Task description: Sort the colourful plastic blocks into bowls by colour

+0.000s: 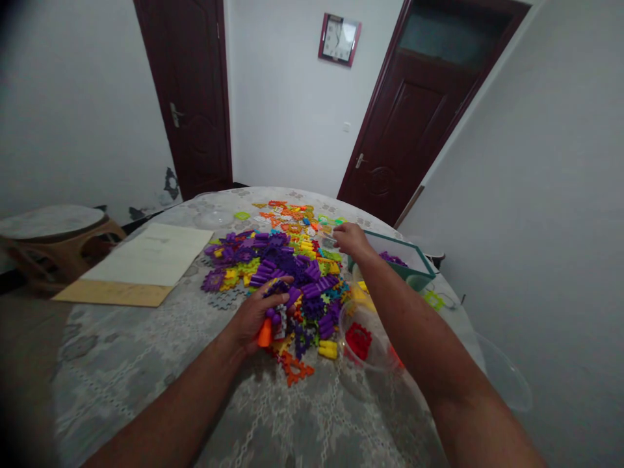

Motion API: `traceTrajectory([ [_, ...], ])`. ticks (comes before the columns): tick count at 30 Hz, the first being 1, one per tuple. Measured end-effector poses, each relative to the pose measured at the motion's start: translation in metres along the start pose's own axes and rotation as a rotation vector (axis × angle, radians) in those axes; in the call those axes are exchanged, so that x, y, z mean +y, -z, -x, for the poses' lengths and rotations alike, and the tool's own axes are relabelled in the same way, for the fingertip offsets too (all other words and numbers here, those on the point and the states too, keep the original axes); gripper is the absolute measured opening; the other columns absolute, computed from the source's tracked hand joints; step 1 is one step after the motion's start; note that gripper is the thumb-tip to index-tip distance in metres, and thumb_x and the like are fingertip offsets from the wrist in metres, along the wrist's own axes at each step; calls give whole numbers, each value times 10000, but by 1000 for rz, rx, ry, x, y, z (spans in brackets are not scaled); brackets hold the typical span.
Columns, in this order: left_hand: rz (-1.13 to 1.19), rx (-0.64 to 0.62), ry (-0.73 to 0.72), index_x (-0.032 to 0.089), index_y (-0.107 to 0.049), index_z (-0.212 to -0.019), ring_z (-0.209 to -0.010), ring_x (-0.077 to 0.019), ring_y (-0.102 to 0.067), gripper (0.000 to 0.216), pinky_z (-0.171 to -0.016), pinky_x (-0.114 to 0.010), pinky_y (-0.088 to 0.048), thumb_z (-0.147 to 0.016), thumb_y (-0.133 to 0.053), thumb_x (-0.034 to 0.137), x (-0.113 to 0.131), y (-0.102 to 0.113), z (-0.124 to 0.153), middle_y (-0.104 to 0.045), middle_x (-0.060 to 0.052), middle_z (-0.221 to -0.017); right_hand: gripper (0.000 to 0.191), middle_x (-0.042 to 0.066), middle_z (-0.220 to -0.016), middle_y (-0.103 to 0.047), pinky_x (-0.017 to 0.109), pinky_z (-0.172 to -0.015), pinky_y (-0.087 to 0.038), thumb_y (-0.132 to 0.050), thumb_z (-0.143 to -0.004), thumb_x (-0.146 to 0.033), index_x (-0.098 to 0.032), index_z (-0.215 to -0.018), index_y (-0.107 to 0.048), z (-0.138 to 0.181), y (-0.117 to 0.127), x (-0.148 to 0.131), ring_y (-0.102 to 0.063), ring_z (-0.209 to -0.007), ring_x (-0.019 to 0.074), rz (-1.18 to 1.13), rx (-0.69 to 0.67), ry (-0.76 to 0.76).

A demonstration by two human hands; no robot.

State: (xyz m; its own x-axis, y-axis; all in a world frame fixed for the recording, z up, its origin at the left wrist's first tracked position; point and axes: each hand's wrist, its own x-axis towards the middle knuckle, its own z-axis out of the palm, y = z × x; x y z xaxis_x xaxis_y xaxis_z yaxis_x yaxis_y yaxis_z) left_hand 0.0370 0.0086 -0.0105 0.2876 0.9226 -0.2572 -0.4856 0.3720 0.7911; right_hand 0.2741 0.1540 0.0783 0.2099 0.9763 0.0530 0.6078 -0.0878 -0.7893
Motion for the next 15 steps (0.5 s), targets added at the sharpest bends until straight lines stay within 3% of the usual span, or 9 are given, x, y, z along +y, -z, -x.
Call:
traceTrajectory([
  [4, -3, -22, -11, 210, -647, -1339, -429, -92, -555, 625, -415, -184, -439, -738, -815, 234, -2, 0, 0, -739, -24, -749, 95, 32, -741, -727, 205, -526, -467, -713, -880, -231, -168, -934, -760, 64, -11, -4, -685, -646, 156, 48, -265, 105],
  [7, 5, -38, -30, 202, -655, -1323, -437, -90, -565, 619, -436, -193, -466, -731, -837, 234, -2, -1, 0, -735, -16, -758, 156, 20, -793, -748, 229, -578, -478, -670, -922, -288, -191, -987, -774, 112, -18, -6, -679, -678, 157, 111, -452, 287],
  [10, 6, -51, -49, 197, -678, -1283, -490, -102, -611, 602, -458, -191, -481, -709, -861, 219, -2, -3, 0, -733, -12, -785, 183, 22, -899, -768, 246, -657, -482, -655, -923, -271, -204, -1044, -774, 143, -23, -7, -679, -775, 165, 175, -420, 413],
  [15, -46, -89, -63, 196, -711, -1225, -588, -138, -681, 561, -522, -230, -548, -691, -883, 220, -4, -3, 0, -753, -32, -872, 200, 14, -831, -736, 240, -598, -464, -630, -937, -247, -192, -1069, -770, 162, -26, -4, -648, -682, 155, 112, -405, 306],
])
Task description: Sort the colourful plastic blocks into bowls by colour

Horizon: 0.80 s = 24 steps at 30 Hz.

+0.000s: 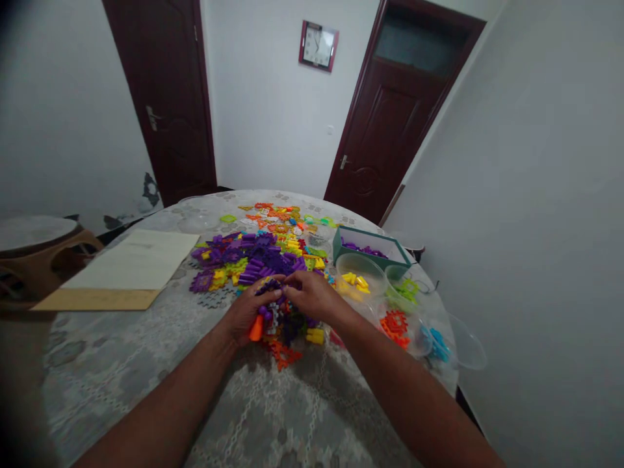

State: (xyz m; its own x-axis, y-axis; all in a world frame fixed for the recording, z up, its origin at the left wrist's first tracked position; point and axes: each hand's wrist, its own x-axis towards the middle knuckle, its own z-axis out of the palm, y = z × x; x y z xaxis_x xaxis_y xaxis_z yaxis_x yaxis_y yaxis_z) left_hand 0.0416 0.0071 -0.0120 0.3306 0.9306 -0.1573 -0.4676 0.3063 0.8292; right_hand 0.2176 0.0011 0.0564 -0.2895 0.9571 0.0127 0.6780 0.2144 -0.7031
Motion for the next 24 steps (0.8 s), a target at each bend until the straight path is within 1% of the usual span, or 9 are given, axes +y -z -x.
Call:
traceTrajectory([
  [4, -87, -1, -2, 205, -726, -1223, -463, -98, -591, 516, -431, -206, -471, -738, -877, 296, -4, 3, -2, -725, -8, -801, 193, -8, -765, -689, 231, -536, -450, -648, -955, -317, -185, -1064, -737, 10, -6, 5, -604, -586, 134, -136, -46, -59],
  [7, -46, -25, 19, 207, -716, -1236, -515, -121, -641, 509, -502, -229, -535, -760, -869, 302, -4, 4, -3, -707, 1, -769, 169, -17, -765, -680, 211, -520, -433, -682, -944, -321, -193, -1050, -710, 18, -6, 7, -592, -586, 119, -151, 12, -60],
  [9, -9, -14, 31, 206, -705, -1240, -540, -125, -658, 508, -521, -237, -557, -764, -864, 286, -3, 4, -4, -724, -12, -809, 160, -18, -770, -682, 200, -513, -428, -682, -950, -329, -205, -1050, -702, 21, 0, 9, -597, -592, 116, -130, 43, -42],
  [12, 8, 14, 19, 211, -686, -1241, -532, -102, -641, 499, -488, -225, -547, -777, -855, 284, 0, 7, -6, -771, -57, -981, 147, -17, -768, -682, 188, -511, -440, -685, -956, -323, -216, -1056, -700, 16, 24, 19, -618, -603, 117, -89, 128, -38],
  [14, -5, 26, 13, 217, -676, -1244, -509, -85, -615, 489, -454, -218, -527, -795, -847, 310, 0, 8, -7, -776, -77, -1070, 156, -18, -738, -679, 184, -507, -451, -712, -940, -313, -209, -1056, -702, 5, 47, 32, -631, -595, 120, -66, 234, -113],
  [17, -19, 43, 18, 219, -678, -1243, -483, -75, -590, 491, -427, -214, -510, -811, -846, 380, -1, 9, -7, -773, -73, -1072, 197, -13, -700, -682, 185, -497, -461, -724, -928, -292, -179, -1087, -700, -15, 87, 57, -626, -558, 120, -57, 397, -270],
  [20, 2, 48, 19, 227, -687, -1231, -472, -67, -581, 526, -400, -203, -484, -807, -847, 494, -1, 8, -6, -765, -56, -1076, 273, 9, -720, -701, 195, -509, -470, -681, -939, -251, -136, -1187, -672, -33, 119, 81, -606, -541, 117, -38, 539, -346],
  [22, 31, 39, 25, 228, -691, -1230, -457, -66, -569, 570, -384, -203, -469, -812, -816, 593, -1, 7, -5, -763, -49, -1047, 405, 26, -759, -721, 207, -527, -486, -648, -944, -232, -115, -1329, -609, -40, 133, 94, -614, -548, 123, -34, 614, -383],
  [24, 68, 31, 34, 218, -694, -1230, -442, -65, -557, 618, -376, -202, -463, -822, -768, 675, 0, 5, -4, -759, -44, -990, 544, 48, -803, -741, 230, -547, -507, -624, -946, -230, -99, -1463, -514, -44, 139, 101, -635, -567, 142, -32, 661, -402],
])
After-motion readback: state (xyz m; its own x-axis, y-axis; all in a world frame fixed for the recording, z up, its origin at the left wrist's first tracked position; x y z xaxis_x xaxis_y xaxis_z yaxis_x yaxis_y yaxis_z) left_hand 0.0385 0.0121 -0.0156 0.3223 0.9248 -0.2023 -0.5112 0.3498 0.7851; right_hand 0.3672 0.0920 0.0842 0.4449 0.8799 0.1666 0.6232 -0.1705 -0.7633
